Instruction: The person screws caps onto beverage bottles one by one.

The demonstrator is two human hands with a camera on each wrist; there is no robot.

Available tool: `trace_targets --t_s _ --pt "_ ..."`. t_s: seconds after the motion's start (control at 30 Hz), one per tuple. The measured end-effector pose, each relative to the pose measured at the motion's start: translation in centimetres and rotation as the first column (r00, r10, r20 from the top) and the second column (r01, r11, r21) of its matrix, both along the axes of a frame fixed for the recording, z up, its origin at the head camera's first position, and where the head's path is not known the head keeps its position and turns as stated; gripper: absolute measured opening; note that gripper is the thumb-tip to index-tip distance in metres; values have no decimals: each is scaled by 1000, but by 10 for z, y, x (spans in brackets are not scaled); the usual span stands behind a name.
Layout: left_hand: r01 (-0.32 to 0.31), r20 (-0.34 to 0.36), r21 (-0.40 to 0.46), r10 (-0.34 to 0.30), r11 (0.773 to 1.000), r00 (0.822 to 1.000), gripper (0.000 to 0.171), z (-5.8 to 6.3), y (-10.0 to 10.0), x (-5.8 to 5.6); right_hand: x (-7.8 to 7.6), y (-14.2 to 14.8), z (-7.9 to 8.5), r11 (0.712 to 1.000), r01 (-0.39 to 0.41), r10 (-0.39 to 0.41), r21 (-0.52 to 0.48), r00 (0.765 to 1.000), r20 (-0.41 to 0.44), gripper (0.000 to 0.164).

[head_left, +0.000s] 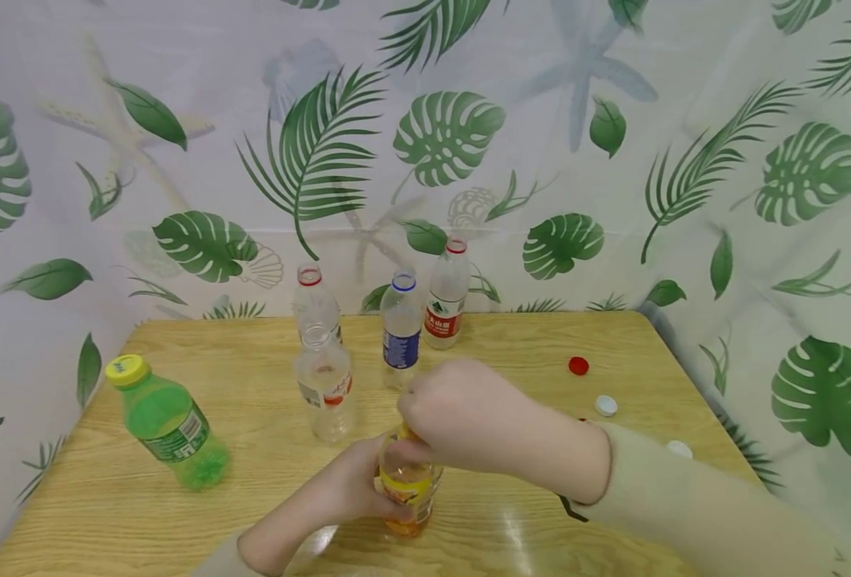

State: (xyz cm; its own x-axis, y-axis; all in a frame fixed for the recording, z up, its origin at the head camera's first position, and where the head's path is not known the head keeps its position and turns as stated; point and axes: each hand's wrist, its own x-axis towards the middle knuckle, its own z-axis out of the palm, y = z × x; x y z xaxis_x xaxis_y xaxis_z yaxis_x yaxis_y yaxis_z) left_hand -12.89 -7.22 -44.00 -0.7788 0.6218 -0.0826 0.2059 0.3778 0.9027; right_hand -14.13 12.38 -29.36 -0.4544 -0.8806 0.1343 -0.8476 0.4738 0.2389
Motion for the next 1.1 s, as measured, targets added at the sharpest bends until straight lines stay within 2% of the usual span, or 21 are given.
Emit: trace_targets --t_s 0.07,0.13,0.23,0.3,0.37,0.43,0.5,0.6,0.7,0.8,0.9,1.0,1.1 --pt "0 7 8 0 1000 1000 56 -1 1 0 -1 -2 -5 1000 8 -8 -14 999 -51 55" --pt "7 1 6 -7 1000 1000 56 -1 2 -1 -3 -1 -7 1000 5 -6 -28 999 -50 56" --pt "7 -5 -6 -7 1000 1000 58 -2 4 -1 -5 6 0 998 -42 45 -41 995 87 42" --pt "7 -17 -17 -7 1000 1000 60 -3 4 -1 -6 12 7 996 -80 88 -48 974 207 29" --pt "-3 -26 -24 3 1000 1000 61 -3 4 0 -7 15 13 993 -104 116 -55 943 313 19" --pt "-5 -31 -18 5 1000 1000 63 -3 3 0 -9 16 15 993 -108 119 -51 927 354 14" --pt "-8 -32 -14 7 1000 999 63 -3 2 1 -10 15 14 995 -88 101 -53 928 359 14" --pt "-13 -13 -12 12 1000 1000 62 -2 3 1 -8 12 12 999 -21 31 -32 943 331 25" --pt "-20 -4 -19 20 1000 1000 61 0 4 1 -5 7 8 999 43 -37 -16 967 251 42" --pt "-28 -19 -32 28 999 999 60 1 4 2 -2 3 4 998 64 -60 -20 987 149 52" --pt "-31 -42 -36 30 999 999 58 1 4 2 -4 5 3 998 39 -35 -39 992 119 53" --pt "-25 -58 -30 23 999 998 59 2 3 2 -9 12 5 997 -37 50 -67 978 202 38" --pt "-21 -62 -19 20 1000 998 62 2 2 2 -12 18 7 989 -113 137 -98 947 289 24"
